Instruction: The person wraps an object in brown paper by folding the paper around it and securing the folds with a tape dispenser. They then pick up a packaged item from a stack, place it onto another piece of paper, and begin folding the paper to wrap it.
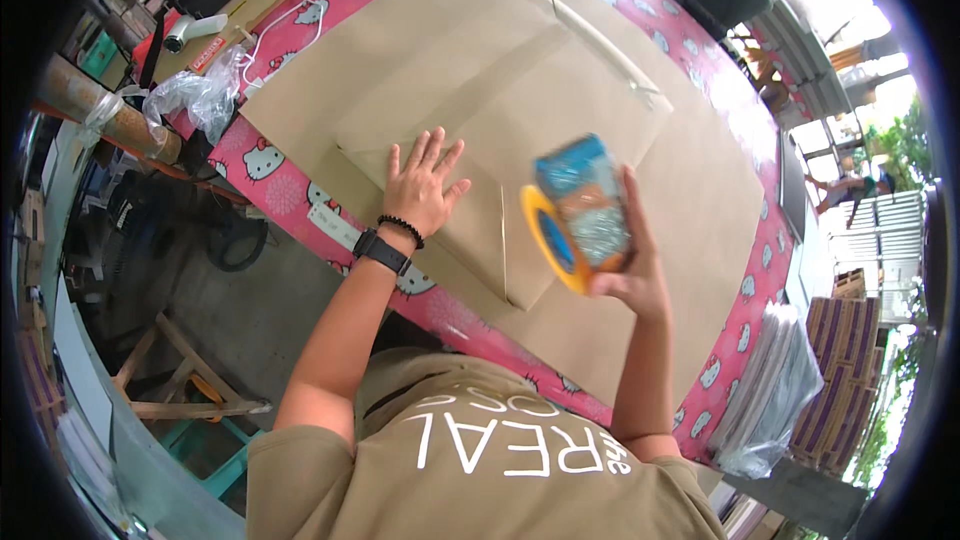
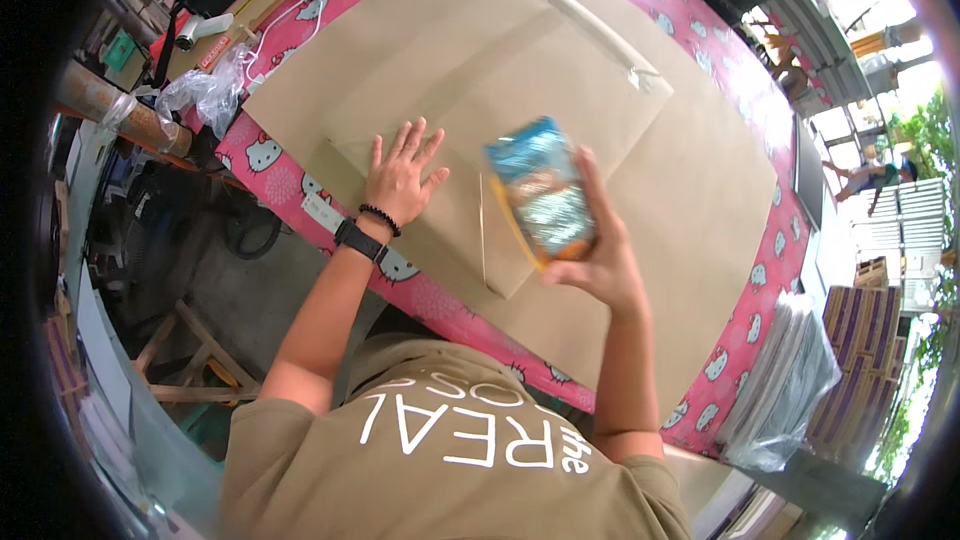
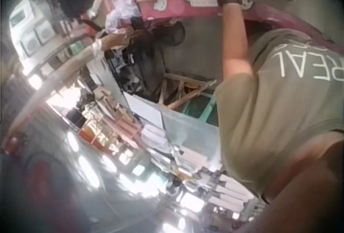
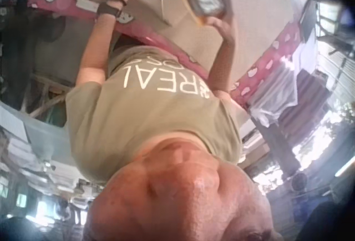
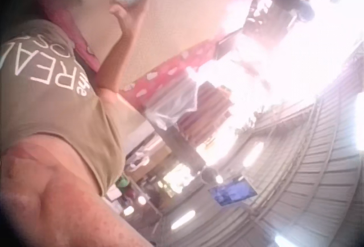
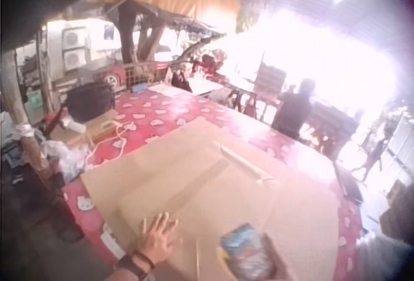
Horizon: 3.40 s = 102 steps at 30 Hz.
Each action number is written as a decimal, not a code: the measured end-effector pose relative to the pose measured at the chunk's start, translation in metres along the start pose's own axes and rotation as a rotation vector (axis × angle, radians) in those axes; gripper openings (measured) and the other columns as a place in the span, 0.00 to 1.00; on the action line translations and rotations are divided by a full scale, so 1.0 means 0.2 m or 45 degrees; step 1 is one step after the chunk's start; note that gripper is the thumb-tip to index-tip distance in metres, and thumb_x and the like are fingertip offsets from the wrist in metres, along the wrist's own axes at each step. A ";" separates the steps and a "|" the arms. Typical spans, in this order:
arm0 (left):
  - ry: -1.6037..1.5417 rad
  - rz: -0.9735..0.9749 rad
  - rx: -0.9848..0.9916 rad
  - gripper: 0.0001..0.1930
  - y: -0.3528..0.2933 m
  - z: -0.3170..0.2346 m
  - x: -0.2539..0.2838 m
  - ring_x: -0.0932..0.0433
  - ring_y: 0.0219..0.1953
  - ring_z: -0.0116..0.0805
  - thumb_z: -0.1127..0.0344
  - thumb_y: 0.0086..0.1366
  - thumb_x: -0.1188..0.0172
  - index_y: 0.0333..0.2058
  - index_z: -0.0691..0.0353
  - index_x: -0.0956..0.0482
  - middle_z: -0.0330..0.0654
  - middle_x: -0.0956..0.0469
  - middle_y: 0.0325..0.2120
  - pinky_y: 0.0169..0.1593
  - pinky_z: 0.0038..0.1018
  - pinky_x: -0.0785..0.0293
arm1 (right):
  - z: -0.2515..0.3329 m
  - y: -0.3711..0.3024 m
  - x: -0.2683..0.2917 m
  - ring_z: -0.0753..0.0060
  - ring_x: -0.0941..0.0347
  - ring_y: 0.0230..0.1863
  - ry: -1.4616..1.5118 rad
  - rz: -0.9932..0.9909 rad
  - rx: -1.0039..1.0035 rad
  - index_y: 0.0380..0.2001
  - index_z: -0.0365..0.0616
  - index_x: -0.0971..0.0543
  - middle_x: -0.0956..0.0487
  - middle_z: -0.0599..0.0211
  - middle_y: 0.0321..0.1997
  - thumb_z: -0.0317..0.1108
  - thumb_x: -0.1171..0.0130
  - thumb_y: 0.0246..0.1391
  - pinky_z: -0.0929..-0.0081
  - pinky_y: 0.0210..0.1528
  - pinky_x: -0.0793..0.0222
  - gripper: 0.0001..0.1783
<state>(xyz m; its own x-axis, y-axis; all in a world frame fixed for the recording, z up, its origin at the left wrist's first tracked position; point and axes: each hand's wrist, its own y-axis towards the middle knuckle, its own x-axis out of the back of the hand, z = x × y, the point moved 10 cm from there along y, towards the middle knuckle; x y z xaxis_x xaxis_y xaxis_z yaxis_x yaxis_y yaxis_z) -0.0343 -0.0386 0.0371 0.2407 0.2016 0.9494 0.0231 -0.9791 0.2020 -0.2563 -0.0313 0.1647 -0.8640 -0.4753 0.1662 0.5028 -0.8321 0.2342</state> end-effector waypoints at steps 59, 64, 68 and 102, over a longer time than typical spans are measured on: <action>-0.002 -0.758 0.440 0.21 0.19 0.59 0.34 0.47 0.62 0.47 0.56 0.59 0.45 0.52 0.49 0.30 0.46 0.47 0.61 0.57 0.56 0.50 | -0.39 0.65 -0.61 0.63 0.27 0.43 -1.338 0.930 -0.933 0.54 0.50 0.30 0.23 0.58 0.42 0.56 0.41 0.38 0.72 0.48 0.34 0.38; -0.273 -0.067 -0.271 0.21 0.14 0.25 0.06 0.43 0.61 0.32 0.54 0.64 0.57 0.55 0.48 0.33 0.38 0.41 0.59 0.60 0.51 0.51 | -0.43 0.62 -0.65 0.61 0.31 0.51 -1.301 1.030 -0.948 0.55 0.53 0.31 0.26 0.59 0.49 0.60 0.43 0.37 0.71 0.53 0.38 0.41; -0.082 -0.047 -0.118 0.23 0.17 0.27 0.04 0.45 0.62 0.28 0.47 0.64 0.58 0.56 0.41 0.35 0.32 0.43 0.61 0.62 0.51 0.55 | -0.50 0.62 -0.66 0.61 0.32 0.54 -1.222 1.162 -0.922 0.54 0.57 0.30 0.26 0.61 0.51 0.61 0.43 0.36 0.70 0.54 0.37 0.40; 0.061 0.267 0.017 0.43 -0.25 -0.74 -0.17 0.62 0.66 0.53 0.35 0.57 0.57 0.63 0.59 0.54 0.52 0.58 0.64 0.64 0.51 0.68 | -0.14 -0.48 0.22 0.61 0.27 0.46 -1.178 0.796 -1.076 0.59 0.55 0.36 0.24 0.56 0.46 0.48 0.36 0.37 0.71 0.51 0.34 0.42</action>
<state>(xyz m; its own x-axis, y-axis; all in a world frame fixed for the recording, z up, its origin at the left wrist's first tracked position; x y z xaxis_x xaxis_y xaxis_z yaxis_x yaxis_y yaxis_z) -0.1865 0.0071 0.0299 0.1953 -0.0057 0.9807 -0.0094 -0.9999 -0.0040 -0.3441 0.0204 0.1230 -0.0087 -0.7436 0.6685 0.3386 -0.6313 -0.6978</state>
